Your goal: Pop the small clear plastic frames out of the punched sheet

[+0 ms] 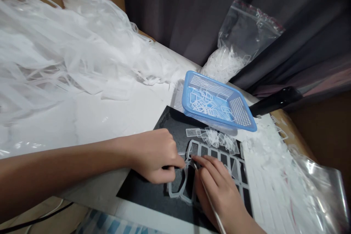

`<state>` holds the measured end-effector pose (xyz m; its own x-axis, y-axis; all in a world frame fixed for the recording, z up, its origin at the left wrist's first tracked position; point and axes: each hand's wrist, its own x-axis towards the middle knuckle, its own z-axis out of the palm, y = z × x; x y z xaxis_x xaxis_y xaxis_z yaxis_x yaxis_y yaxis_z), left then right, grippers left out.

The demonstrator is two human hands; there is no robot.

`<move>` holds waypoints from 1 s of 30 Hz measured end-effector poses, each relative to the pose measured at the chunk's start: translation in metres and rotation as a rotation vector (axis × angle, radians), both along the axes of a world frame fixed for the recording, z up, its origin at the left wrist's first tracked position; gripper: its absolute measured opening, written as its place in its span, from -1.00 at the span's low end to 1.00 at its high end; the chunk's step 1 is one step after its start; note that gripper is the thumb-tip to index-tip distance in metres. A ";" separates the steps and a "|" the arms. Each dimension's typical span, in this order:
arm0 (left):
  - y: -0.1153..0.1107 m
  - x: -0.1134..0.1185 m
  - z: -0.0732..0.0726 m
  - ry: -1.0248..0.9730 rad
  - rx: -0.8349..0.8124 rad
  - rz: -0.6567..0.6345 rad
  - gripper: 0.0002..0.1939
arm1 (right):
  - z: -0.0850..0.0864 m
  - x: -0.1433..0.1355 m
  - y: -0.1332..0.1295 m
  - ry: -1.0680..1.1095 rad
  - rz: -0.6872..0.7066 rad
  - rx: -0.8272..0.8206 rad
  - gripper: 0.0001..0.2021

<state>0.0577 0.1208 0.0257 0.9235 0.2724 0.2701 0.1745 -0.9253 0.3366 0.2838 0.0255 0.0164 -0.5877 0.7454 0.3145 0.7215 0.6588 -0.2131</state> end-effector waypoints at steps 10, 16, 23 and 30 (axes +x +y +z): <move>0.000 0.000 -0.004 -0.003 0.013 0.000 -0.73 | 0.014 0.000 0.010 0.292 -0.015 -0.301 -0.85; -0.001 -0.001 -0.003 -0.024 0.009 -0.006 -0.71 | 0.017 0.005 0.013 0.358 -0.045 -0.371 -0.88; -0.001 0.000 -0.002 -0.020 0.023 0.000 -0.77 | 0.022 0.004 0.013 0.352 -0.040 -0.353 -0.87; -0.002 0.000 -0.002 0.005 0.025 -0.001 -0.75 | 0.024 0.006 0.016 0.337 -0.029 -0.358 -0.88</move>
<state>0.0574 0.1191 0.0241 0.9250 0.2651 0.2721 0.1755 -0.9335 0.3127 0.2896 0.0417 0.0406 -0.4749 0.8558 0.2049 0.5904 0.4825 -0.6469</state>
